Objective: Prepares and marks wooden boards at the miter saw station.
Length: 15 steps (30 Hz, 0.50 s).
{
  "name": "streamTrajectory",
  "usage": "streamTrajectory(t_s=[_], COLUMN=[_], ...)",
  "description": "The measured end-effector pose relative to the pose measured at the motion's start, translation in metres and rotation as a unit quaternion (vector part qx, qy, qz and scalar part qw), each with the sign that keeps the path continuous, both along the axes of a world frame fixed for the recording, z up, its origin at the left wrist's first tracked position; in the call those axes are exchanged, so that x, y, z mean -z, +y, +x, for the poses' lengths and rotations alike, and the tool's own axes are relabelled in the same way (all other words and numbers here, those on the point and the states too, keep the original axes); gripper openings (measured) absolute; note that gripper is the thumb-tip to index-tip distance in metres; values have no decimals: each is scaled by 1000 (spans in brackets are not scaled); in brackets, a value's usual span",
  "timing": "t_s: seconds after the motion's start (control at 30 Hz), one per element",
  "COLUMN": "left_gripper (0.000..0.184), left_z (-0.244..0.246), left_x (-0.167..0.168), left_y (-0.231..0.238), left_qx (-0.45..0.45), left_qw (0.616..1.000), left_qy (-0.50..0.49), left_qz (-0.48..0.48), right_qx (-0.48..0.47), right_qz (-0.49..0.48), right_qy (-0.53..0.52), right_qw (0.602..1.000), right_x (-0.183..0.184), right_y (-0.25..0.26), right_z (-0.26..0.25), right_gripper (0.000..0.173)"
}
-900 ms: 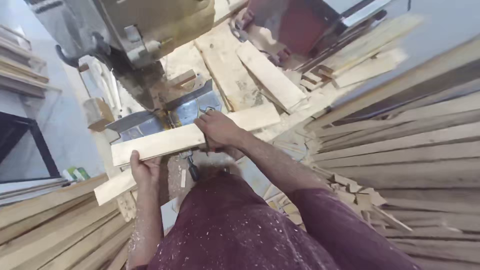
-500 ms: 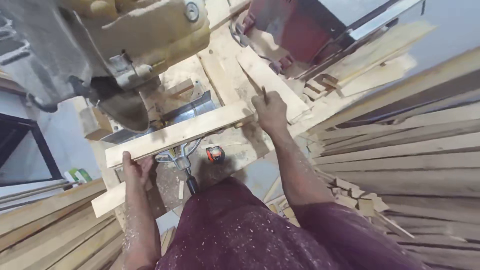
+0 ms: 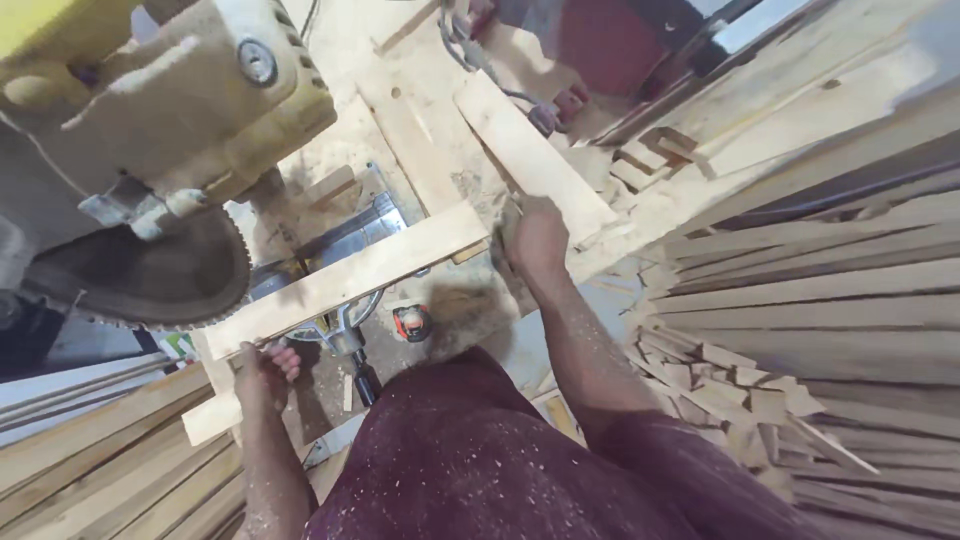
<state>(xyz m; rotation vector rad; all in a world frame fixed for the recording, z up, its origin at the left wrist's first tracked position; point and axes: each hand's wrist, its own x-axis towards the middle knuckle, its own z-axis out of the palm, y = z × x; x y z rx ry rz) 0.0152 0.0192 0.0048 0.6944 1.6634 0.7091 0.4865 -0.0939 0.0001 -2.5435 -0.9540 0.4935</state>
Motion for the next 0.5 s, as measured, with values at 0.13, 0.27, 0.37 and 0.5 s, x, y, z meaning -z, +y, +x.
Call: streamTrajectory(t_s=[0.13,0.27,0.37,0.5], left_gripper=[45,36,33,26], left_z=[25,44,37,22], left_x=[-2,-12,-18,-7], left_y=[-39,-64,-79,-94], left_qx=[100,165,164,113], left_qw=[994,985,982,984], left_qy=[36,26,33,72], left_qz=[9,39,83,118], right_qx=[-65,-134,-187,-174], right_qz=[12,-145,-208,-204], right_qy=[76,65,22,59], right_qw=[995,978,960,962], right_x=[-17,25,33,29], right_y=[107,192,212,215], right_z=[10,1,1,11], right_gripper=[77,111,81,53])
